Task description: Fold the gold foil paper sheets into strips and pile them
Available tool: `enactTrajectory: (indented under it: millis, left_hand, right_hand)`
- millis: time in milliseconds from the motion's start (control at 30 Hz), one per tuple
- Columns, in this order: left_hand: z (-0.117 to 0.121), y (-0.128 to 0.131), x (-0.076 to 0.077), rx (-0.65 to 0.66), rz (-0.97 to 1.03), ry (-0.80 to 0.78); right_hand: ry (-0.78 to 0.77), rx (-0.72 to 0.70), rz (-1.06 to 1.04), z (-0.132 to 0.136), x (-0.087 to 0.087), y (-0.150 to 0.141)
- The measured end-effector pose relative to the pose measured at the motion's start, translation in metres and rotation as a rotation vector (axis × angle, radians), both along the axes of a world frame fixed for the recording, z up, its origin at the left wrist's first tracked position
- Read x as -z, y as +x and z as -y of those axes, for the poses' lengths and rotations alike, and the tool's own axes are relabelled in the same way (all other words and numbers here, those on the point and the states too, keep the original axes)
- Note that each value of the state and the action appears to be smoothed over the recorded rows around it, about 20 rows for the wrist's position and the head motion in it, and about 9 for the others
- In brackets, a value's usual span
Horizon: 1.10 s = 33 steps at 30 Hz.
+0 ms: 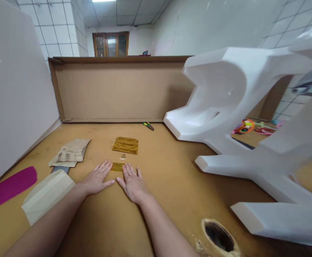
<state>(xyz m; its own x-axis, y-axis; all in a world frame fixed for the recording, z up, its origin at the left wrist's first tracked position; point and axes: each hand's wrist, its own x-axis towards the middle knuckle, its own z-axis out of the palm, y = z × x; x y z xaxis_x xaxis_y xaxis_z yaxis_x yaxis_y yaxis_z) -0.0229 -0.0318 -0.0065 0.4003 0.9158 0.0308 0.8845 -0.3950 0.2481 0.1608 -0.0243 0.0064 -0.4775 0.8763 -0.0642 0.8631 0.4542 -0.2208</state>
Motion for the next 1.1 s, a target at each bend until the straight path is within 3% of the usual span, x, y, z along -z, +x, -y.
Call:
enactTrajectory:
  millis: [433,900,1100]
  left_hand:
    - [0.001,-0.003,0.000,0.006,-0.011,-0.001]
    - [0.001,-0.004,0.005,0.000,0.003,0.066]
    - [0.001,0.004,0.005,0.083,0.005,0.110]
  right_hand:
    - [0.001,-0.003,-0.002,-0.002,0.006,0.007]
    - [-0.020,0.068,0.029,-0.004,0.000,0.016]
    - [0.015,0.037,-0.008,-0.003,0.005,0.016]
